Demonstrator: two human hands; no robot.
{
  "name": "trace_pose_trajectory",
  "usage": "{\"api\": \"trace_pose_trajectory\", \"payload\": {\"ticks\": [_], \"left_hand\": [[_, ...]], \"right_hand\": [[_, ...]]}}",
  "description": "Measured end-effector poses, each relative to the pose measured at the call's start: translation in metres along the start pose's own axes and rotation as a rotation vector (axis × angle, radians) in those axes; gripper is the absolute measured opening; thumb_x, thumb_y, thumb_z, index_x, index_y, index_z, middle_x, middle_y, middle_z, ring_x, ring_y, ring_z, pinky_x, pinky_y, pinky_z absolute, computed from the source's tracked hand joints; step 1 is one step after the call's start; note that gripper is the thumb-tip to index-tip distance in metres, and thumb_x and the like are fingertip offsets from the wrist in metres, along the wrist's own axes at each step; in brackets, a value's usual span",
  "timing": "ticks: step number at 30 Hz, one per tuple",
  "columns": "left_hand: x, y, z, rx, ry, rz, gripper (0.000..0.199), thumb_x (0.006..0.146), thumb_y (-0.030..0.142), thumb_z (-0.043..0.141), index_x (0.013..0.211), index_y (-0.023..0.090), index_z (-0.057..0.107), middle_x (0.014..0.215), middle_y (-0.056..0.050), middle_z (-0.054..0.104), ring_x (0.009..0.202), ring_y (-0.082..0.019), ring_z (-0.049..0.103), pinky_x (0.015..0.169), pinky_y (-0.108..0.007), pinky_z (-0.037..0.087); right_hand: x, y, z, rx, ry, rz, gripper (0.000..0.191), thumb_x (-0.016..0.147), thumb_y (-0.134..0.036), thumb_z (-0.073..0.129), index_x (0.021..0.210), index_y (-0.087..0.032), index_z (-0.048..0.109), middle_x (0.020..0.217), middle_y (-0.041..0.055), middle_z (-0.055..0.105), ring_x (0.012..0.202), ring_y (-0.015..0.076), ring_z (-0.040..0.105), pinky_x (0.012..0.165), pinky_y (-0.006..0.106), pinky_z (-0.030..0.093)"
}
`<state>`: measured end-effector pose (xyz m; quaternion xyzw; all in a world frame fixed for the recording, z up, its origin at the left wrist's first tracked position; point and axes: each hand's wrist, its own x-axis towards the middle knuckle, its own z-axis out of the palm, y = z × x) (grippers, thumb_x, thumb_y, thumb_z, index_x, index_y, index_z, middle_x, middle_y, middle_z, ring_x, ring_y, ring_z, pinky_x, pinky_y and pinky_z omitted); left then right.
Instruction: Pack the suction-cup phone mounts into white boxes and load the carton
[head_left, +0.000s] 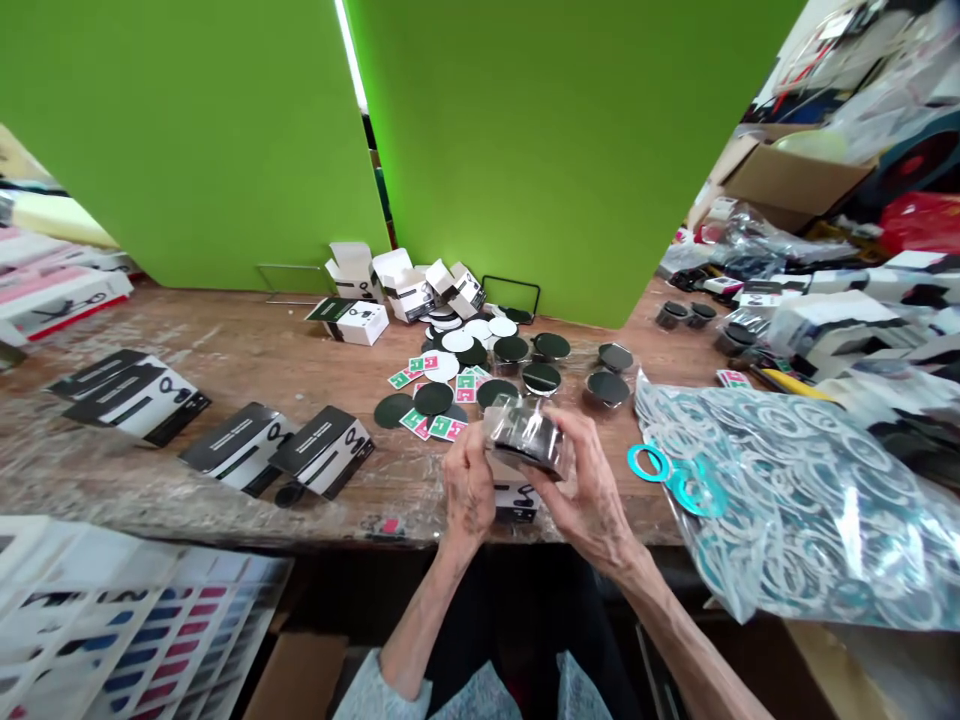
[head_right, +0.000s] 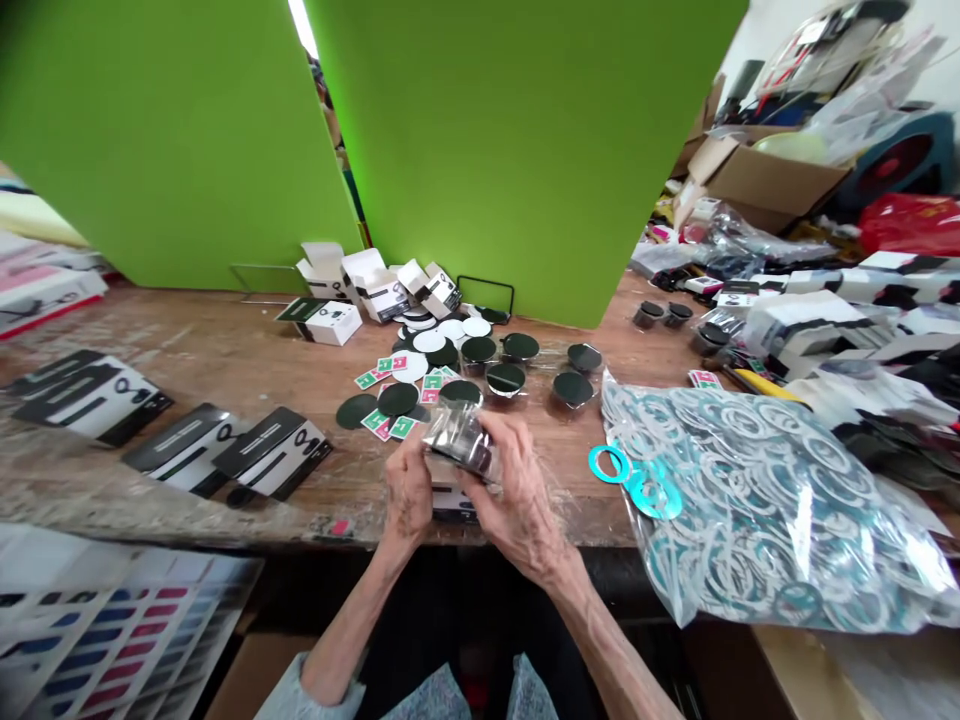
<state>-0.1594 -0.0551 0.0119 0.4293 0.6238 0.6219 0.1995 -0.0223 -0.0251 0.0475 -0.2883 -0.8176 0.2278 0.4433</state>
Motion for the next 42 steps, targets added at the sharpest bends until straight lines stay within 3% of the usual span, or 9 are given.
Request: {"api": "trace_pose_trajectory", "payload": {"ticks": [7, 10, 18, 23, 27, 31, 34, 38, 42], "left_hand": [[-0.004, -0.008, -0.002, -0.093, 0.044, -0.051, 0.039, 0.095, 0.036, 0.031, 0.104, 0.018, 0.065, 0.103, -0.006, 0.067, 0.097, -0.019, 0.059, 0.086, -0.028, 0.044], [-0.011, -0.015, -0.001, -0.114, 0.067, -0.014, 0.039, 0.096, 0.036, 0.031, 0.105, 0.018, 0.064, 0.109, -0.007, 0.065, 0.104, -0.020, 0.058, 0.090, -0.029, 0.043], [-0.021, -0.023, -0.001, -0.152, 0.073, -0.066, 0.034, 0.095, 0.039, 0.034, 0.102, 0.019, 0.061, 0.100, -0.006, 0.064, 0.091, -0.019, 0.058, 0.083, -0.030, 0.045], [-0.025, -0.025, -0.002, -0.140, 0.030, -0.063, 0.034, 0.095, 0.039, 0.033, 0.101, 0.019, 0.059, 0.095, -0.006, 0.062, 0.090, -0.019, 0.057, 0.082, -0.031, 0.045], [-0.036, -0.034, -0.006, -0.147, 0.041, 0.116, 0.042, 0.092, 0.039, 0.046, 0.130, 0.021, 0.043, 0.120, -0.012, 0.053, 0.108, -0.022, 0.054, 0.095, -0.037, 0.045], [-0.049, -0.044, -0.010, 0.022, 0.086, 0.395, 0.050, 0.084, 0.024, 0.062, 0.131, 0.024, 0.042, 0.125, -0.012, 0.047, 0.117, -0.024, 0.050, 0.099, -0.042, 0.044], [-0.052, -0.043, -0.014, 0.181, 0.040, 0.475, 0.034, 0.087, 0.018, 0.058, 0.120, 0.025, 0.053, 0.126, -0.010, 0.047, 0.119, -0.023, 0.048, 0.100, -0.040, 0.043], [-0.043, -0.033, -0.024, 0.135, -0.070, 0.352, 0.023, 0.090, 0.018, 0.051, 0.112, 0.024, 0.057, 0.121, -0.008, 0.048, 0.114, -0.020, 0.052, 0.098, -0.038, 0.045], [-0.028, -0.026, -0.043, -0.014, -0.245, 0.198, 0.041, 0.088, 0.023, 0.055, 0.127, 0.027, 0.044, 0.116, -0.007, 0.051, 0.107, -0.019, 0.055, 0.096, -0.037, 0.046]], "right_hand": [[0.023, 0.002, -0.020, -0.331, -0.547, -0.206, 0.047, 0.088, -0.011, 0.049, 0.133, -0.024, 0.042, 0.124, 0.0107, 0.056, 0.117, 0.0274, 0.051, 0.098, 0.050, 0.040], [0.026, -0.003, -0.018, -0.380, -0.642, -0.230, 0.056, 0.086, -0.008, 0.049, 0.139, -0.022, 0.036, 0.126, 0.0116, 0.056, 0.119, 0.0277, 0.051, 0.100, 0.053, 0.039], [-0.026, -0.002, -0.003, -0.416, -0.268, -0.305, 0.047, 0.088, -0.011, 0.053, 0.132, -0.025, 0.042, 0.138, 0.0130, 0.051, 0.135, 0.0284, 0.039, 0.112, 0.064, 0.023], [-0.048, -0.001, 0.009, -0.410, -0.275, -0.308, 0.051, 0.090, -0.011, 0.050, 0.139, -0.020, 0.039, 0.133, 0.0119, 0.058, 0.136, 0.0286, 0.040, 0.113, 0.067, 0.019], [-0.054, 0.002, 0.003, -0.309, -0.257, -0.259, 0.052, 0.090, -0.008, 0.044, 0.140, -0.022, 0.040, 0.139, 0.0123, 0.050, 0.140, 0.0283, 0.033, 0.114, 0.063, 0.022], [-0.057, 0.013, 0.000, -0.001, -0.068, 0.146, 0.045, 0.097, -0.017, 0.035, 0.141, -0.026, 0.036, 0.147, 0.0091, 0.039, 0.137, 0.0233, 0.037, 0.111, 0.049, 0.037], [-0.051, 0.020, 0.008, 0.329, -0.123, 0.456, 0.037, 0.097, -0.033, 0.041, 0.134, -0.025, 0.039, 0.136, 0.0082, 0.051, 0.126, 0.0215, 0.050, 0.107, 0.042, 0.042], [-0.041, 0.026, 0.019, 0.589, -0.178, 0.511, 0.040, 0.095, -0.033, 0.046, 0.132, -0.027, 0.033, 0.129, 0.0069, 0.054, 0.121, 0.0190, 0.054, 0.104, 0.037, 0.044], [-0.041, 0.030, 0.014, 0.454, -0.197, 0.359, 0.039, 0.097, -0.027, 0.041, 0.135, -0.030, 0.033, 0.134, 0.0070, 0.049, 0.126, 0.0188, 0.049, 0.107, 0.040, 0.041]]}}
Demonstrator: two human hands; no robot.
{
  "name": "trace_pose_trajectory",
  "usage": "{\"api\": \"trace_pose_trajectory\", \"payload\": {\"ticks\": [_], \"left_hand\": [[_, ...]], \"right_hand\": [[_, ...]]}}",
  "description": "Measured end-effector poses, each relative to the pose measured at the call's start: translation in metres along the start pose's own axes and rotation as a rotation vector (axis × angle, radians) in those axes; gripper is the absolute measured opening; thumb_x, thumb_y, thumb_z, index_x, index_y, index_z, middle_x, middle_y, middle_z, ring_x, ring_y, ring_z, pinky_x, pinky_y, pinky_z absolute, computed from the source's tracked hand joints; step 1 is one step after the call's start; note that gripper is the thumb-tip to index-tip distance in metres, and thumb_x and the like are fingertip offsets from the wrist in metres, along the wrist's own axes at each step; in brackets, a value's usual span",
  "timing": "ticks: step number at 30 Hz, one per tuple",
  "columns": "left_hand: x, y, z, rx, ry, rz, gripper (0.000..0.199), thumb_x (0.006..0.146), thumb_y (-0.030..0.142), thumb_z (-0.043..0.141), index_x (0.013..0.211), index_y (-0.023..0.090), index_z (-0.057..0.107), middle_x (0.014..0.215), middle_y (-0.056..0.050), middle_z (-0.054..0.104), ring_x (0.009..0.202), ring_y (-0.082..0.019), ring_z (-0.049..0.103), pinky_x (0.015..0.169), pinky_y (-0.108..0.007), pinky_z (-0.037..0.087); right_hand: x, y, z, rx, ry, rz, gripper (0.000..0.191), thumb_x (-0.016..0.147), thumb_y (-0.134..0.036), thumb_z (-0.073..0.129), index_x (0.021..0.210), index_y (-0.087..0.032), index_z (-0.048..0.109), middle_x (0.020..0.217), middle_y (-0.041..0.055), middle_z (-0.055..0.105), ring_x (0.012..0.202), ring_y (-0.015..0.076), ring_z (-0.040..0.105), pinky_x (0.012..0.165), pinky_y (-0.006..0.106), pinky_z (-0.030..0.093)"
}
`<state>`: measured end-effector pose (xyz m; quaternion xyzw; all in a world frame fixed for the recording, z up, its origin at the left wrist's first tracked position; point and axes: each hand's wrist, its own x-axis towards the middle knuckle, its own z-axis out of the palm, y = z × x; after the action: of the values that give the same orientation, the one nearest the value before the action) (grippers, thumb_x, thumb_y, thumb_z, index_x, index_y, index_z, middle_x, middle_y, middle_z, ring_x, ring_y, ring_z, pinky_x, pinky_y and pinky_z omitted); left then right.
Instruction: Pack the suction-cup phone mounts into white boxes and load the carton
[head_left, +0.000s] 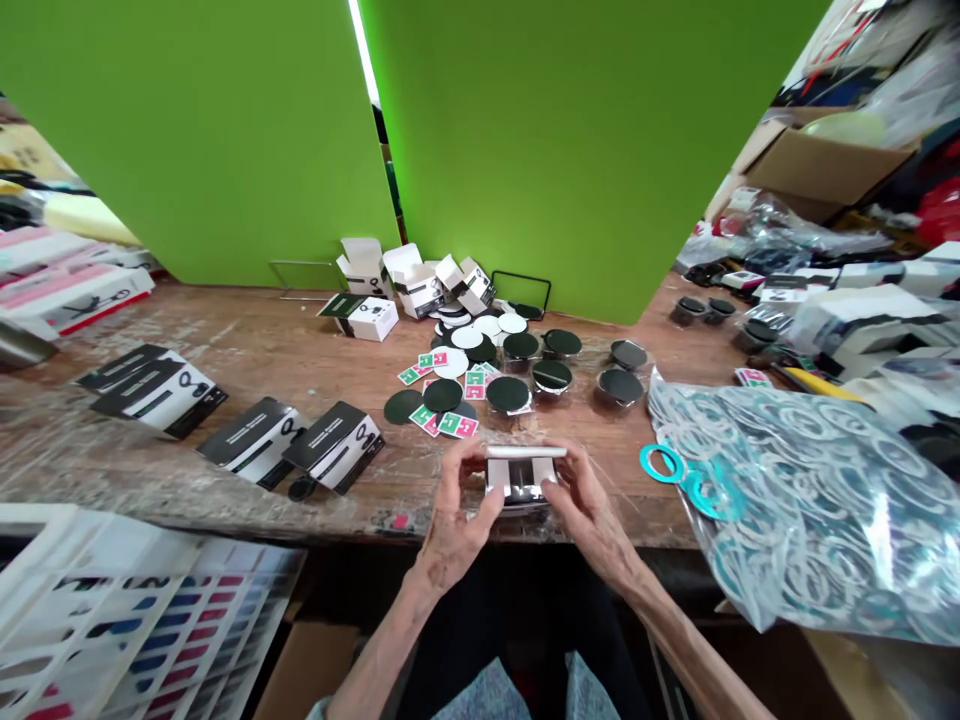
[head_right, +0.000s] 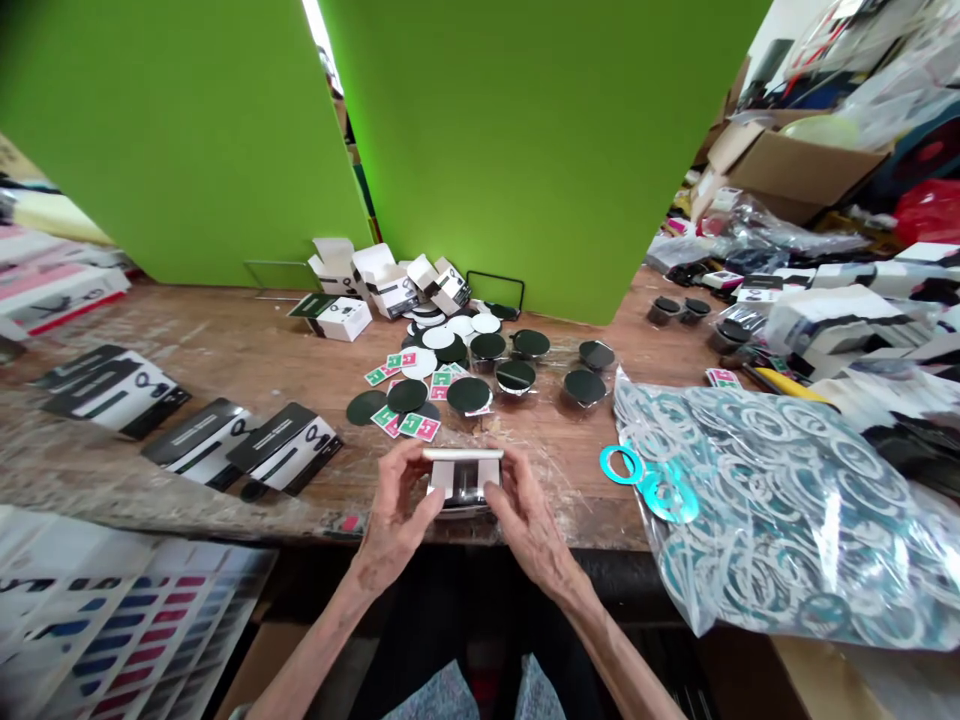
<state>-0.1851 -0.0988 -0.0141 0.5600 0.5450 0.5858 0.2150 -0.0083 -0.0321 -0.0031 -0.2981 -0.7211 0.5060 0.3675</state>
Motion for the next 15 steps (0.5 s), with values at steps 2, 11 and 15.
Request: {"api": "trace_pose_trajectory", "payload": {"ticks": [2, 11, 15], "left_hand": [[0.003, 0.001, -0.012, 0.046, -0.138, 0.031, 0.035, 0.087, 0.027, 0.058, 0.121, 0.026, 0.050, 0.118, -0.007, 0.049, 0.111, -0.020, 0.053, 0.099, -0.039, 0.044], [0.004, 0.006, -0.023, 0.279, -0.219, 0.228, 0.037, 0.086, 0.018, 0.062, 0.122, 0.026, 0.054, 0.129, -0.007, 0.049, 0.122, -0.020, 0.049, 0.105, -0.039, 0.044], [0.005, 0.004, -0.024, 0.347, -0.223, 0.297, 0.034, 0.088, 0.012, 0.057, 0.119, 0.027, 0.059, 0.128, -0.007, 0.051, 0.120, -0.019, 0.052, 0.101, -0.037, 0.048]], "right_hand": [[-0.004, 0.003, -0.006, -0.211, -0.034, -0.126, 0.034, 0.096, -0.029, 0.044, 0.130, -0.028, 0.041, 0.142, 0.0090, 0.042, 0.133, 0.0220, 0.042, 0.110, 0.044, 0.038], [-0.005, 0.005, -0.014, -0.731, -0.033, -0.463, 0.043, 0.096, -0.020, 0.047, 0.139, -0.025, 0.041, 0.138, 0.0126, 0.047, 0.139, 0.0280, 0.033, 0.109, 0.055, 0.039], [-0.002, 0.005, -0.018, -0.770, -0.044, -0.462, 0.039, 0.097, -0.018, 0.045, 0.136, -0.023, 0.047, 0.138, 0.0114, 0.049, 0.139, 0.0275, 0.033, 0.109, 0.052, 0.041]]}}
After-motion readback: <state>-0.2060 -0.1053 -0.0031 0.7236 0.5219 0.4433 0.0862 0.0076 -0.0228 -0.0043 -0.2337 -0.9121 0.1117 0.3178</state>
